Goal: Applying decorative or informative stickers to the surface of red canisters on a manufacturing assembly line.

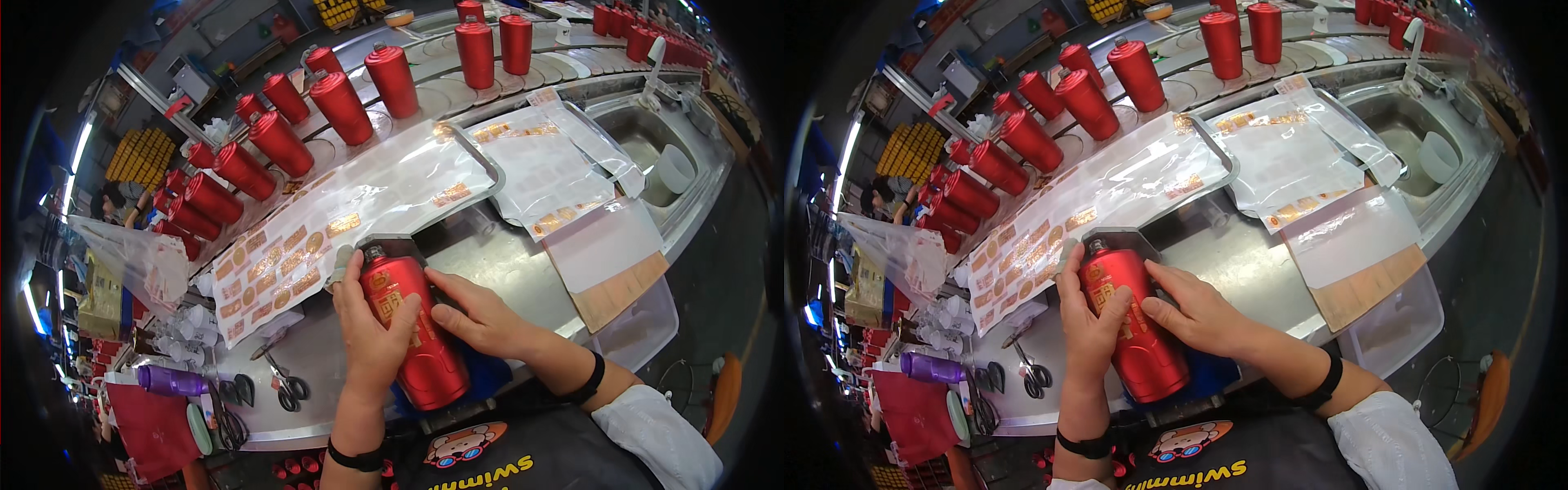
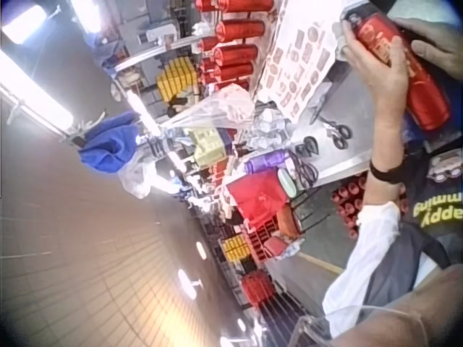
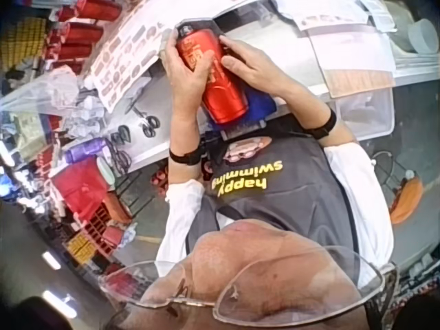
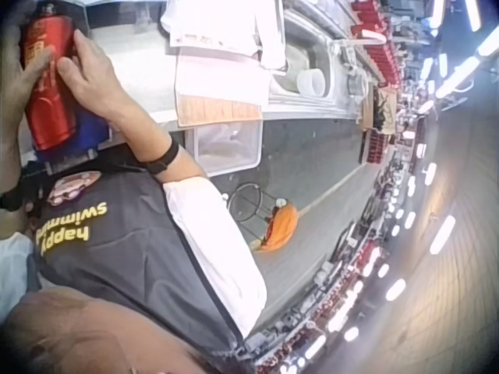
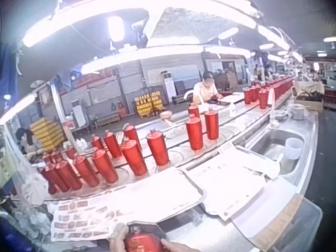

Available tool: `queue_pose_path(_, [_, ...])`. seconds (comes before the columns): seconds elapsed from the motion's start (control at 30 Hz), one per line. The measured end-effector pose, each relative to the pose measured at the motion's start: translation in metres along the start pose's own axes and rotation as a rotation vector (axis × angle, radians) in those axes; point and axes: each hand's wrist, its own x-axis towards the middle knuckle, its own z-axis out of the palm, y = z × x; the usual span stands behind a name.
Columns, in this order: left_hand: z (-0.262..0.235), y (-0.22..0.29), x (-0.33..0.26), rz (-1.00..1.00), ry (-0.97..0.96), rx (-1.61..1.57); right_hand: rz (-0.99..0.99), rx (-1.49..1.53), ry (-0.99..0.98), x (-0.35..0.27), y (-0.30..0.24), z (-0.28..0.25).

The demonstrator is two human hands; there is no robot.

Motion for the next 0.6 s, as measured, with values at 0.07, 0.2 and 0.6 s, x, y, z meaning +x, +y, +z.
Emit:
queue_pose_path(0.07, [0.001, -0.001, 0.000, -0.002, 0.002, 0.004, -0.003, -0.003, 0.004, 0.000, 0.000, 0.000])
queue_pose_path(0.2, [0.002, -0.001, 0.001, -0.031, 0.017, -0.024, -0.003, -0.008, 0.002, 0.000, 0.000, 0.001])
queue_pose_path(0.6, [-0.003, 0.011, -0.002, 0.070, -0.057, 0.182, -0.004, 0.004, 0.008, -0.001, 0.001, 0.000])
